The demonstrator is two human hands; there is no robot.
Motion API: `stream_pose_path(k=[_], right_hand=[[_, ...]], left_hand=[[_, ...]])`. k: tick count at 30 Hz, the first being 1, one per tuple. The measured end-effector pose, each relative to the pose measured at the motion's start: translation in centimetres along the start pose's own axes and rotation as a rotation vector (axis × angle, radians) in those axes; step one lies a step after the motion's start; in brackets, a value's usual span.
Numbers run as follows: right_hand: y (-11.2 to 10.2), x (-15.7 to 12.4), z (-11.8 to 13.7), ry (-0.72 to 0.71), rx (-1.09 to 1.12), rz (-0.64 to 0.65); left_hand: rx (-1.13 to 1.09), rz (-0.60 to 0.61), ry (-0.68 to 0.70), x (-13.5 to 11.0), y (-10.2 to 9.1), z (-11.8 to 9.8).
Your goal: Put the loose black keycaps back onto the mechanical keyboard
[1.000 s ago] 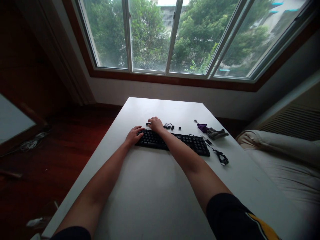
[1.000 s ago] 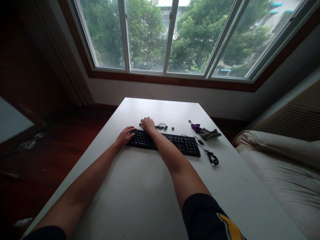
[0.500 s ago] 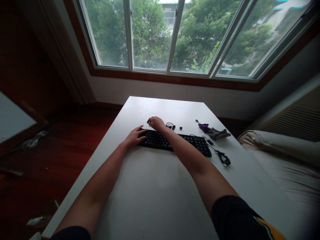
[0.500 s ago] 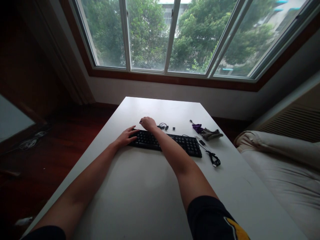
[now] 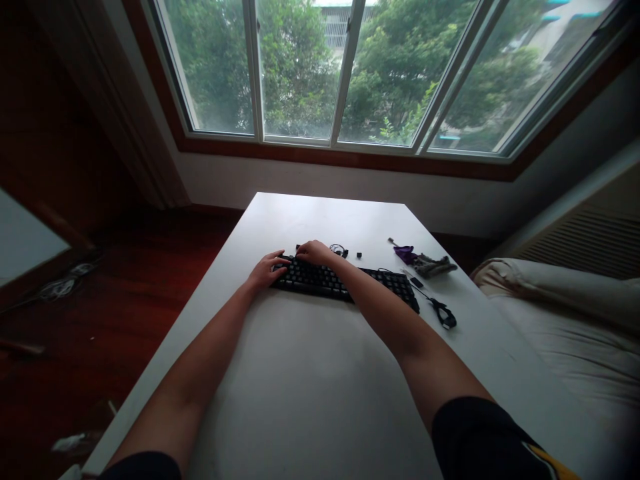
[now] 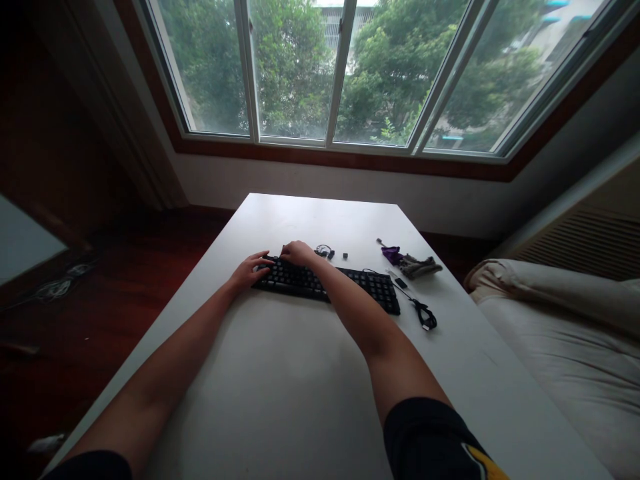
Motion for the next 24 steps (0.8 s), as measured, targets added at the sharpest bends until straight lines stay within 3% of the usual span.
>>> stream_pose_path(k=[24], right_hand=[[-1.0,-0.4,1.8,0.020,-0.151,0.106]], left_hand=[[-0.077,-0.048,-0.022,0.2,-0.3,-0.3]])
Point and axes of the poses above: each hand's wrist, its own x-axis towards the middle knuckle, its own y-axis out of the palm, z = x × y, the point moved 7 cm from there along x, towards the middle knuckle, and after that the axes turned 4 degrees about -x, right-handed, at the moved point
